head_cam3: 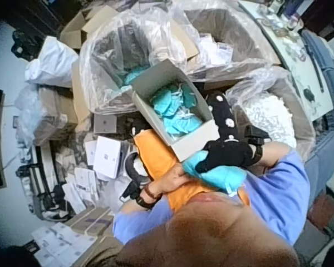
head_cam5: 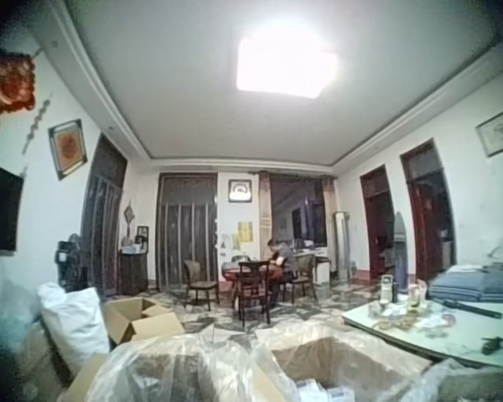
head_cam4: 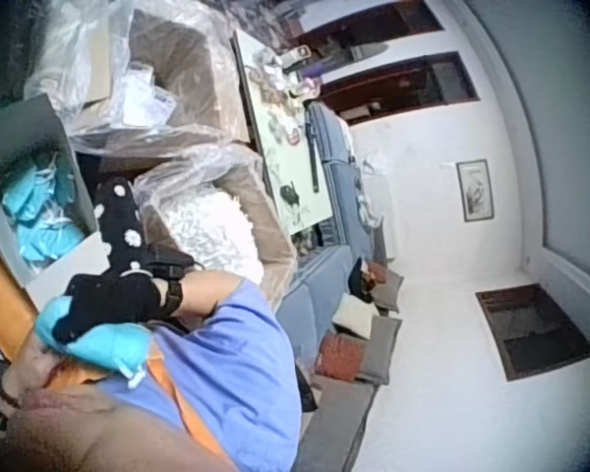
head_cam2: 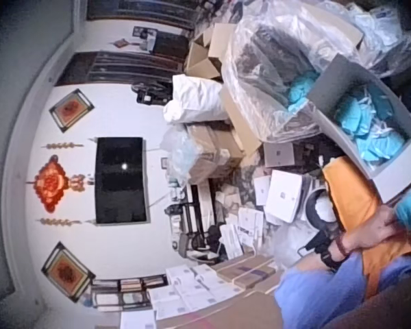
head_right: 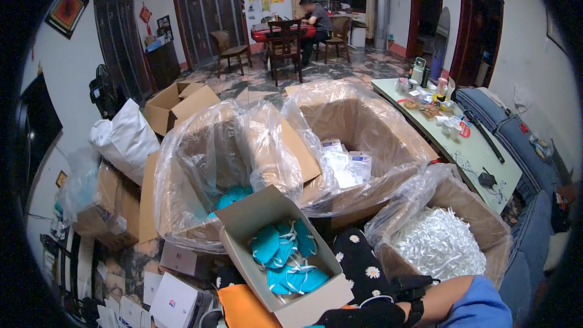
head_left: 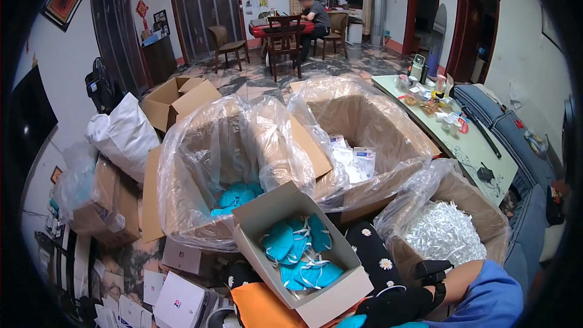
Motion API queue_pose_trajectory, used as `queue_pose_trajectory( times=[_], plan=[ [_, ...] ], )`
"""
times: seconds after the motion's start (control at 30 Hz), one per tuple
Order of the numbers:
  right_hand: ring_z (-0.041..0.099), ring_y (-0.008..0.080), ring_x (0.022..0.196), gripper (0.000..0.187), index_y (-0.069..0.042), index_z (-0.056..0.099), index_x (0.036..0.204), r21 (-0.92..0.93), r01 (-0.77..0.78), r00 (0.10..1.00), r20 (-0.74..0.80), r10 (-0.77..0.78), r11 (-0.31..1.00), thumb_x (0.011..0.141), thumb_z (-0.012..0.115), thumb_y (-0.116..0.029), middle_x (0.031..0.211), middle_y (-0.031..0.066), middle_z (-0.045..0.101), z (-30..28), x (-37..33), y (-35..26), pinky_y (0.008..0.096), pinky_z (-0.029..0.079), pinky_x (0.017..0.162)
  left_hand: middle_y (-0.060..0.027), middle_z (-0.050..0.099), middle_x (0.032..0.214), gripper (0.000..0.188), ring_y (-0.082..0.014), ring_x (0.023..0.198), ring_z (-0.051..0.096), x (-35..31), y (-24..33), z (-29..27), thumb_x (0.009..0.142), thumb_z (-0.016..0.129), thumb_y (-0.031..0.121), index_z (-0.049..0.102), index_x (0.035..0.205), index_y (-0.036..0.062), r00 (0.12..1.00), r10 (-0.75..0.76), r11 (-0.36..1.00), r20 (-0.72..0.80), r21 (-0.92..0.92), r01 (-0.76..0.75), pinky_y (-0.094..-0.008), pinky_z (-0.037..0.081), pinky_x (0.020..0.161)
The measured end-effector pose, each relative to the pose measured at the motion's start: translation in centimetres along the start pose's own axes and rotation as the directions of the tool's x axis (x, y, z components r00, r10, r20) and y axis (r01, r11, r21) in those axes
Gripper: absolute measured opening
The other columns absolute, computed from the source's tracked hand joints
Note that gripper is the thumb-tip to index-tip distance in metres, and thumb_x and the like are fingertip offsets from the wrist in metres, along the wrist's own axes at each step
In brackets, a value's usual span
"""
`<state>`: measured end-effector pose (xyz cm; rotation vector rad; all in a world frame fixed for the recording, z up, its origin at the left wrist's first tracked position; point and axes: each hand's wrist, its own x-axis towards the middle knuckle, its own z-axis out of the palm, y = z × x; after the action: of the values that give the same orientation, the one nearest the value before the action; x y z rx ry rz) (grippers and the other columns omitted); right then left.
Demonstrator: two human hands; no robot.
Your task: The recorder sorts and packs face masks from a large container into individual boxes and bags.
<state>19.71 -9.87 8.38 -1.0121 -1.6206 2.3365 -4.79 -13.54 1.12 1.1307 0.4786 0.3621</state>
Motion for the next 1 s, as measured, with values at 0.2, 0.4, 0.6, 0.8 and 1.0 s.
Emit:
queue_pose_trajectory(
  times=[0.2, 0.4, 0.6, 0.8, 1.0],
  plan=[
    [0.063, 0.0149, 0.080, 0.032, -0.005, 0.069, 0.111, -0.007, -0.044, 0.997, -0.067, 0.044, 0.999, 0.089, 0.070, -0.028, 0.094, 0.0103, 0.069, 1.6, -0.6, -2.6, 0.0324, 0.050, 0.074, -0.0121, 0.068, 0.097, 0.022, -0.0238, 0.088, 0.066, -0.9, 0.0, 0.1, 0.095, 0.053, 0.009, 0.062, 0.113, 0.0012, 0.999, 0.032, 0.999, -0.028, 0.036, -0.031, -0.0350, 0.051, 0.080],
    [0.058, 0.0317, 0.102, 0.043, -0.009, 0.071, 0.108, -0.002, 0.157, 0.965, -0.211, -0.154, 0.988, 0.080, 0.075, -0.041, 0.111, 0.0174, 0.065, 1.7, 0.2, -1.3, 0.0392, 0.044, 0.089, -0.0129, 0.069, 0.108, 0.027, -0.0254, 0.097, 0.066, -0.8, -0.4, 0.2, 0.093, 0.055, 0.008, 0.061, 0.118, 0.0025, 0.999, 0.031, 0.998, -0.018, 0.059, -0.029, -0.0366, 0.051, 0.085],
    [0.056, 0.0283, 0.114, 0.057, -0.003, 0.070, 0.107, 0.134, 0.171, 0.918, -0.382, -0.108, 0.976, 0.078, 0.076, -0.051, 0.114, 0.0180, 0.066, 2.1, 1.2, -1.5, 0.0393, 0.041, 0.101, -0.0135, 0.069, 0.108, 0.027, -0.0264, 0.097, 0.066, -0.6, -0.8, -0.3, 0.093, 0.055, 0.008, 0.061, 0.118, 0.0023, 0.999, 0.054, 0.996, 0.005, 0.072, -0.054, -0.0371, 0.051, 0.085],
    [0.061, 0.0225, 0.104, 0.059, 0.001, 0.054, 0.125, 0.245, -0.008, 0.886, -0.448, 0.121, 0.970, 0.087, 0.070, -0.041, 0.115, 0.0143, 0.062, 1.1, 1.1, 1.8, 0.0353, 0.050, 0.090, -0.0141, 0.069, 0.108, 0.027, -0.0274, 0.098, 0.066, 0.3, -1.3, -0.4, 0.093, 0.055, 0.008, 0.061, 0.118, 0.0020, 0.996, 0.080, 0.991, 0.033, 0.104, -0.083, -0.0375, 0.051, 0.085],
    [0.065, 0.0277, 0.094, 0.044, -0.001, 0.069, 0.108, -0.080, -0.016, 0.998, 0.055, 0.021, 0.997, 0.080, 0.075, -0.034, 0.104, 0.0152, 0.069, 1.7, -0.2, -2.1, 0.0393, 0.051, 0.081, -0.0150, 0.068, 0.109, 0.027, -0.0310, 0.098, 0.065, -0.4, -2.1, -0.7, 0.092, 0.055, 0.008, 0.061, 0.117, 0.0012, 0.988, 0.120, 0.953, 0.098, 0.266, -0.142, -0.0384, 0.051, 0.083]
  ],
)
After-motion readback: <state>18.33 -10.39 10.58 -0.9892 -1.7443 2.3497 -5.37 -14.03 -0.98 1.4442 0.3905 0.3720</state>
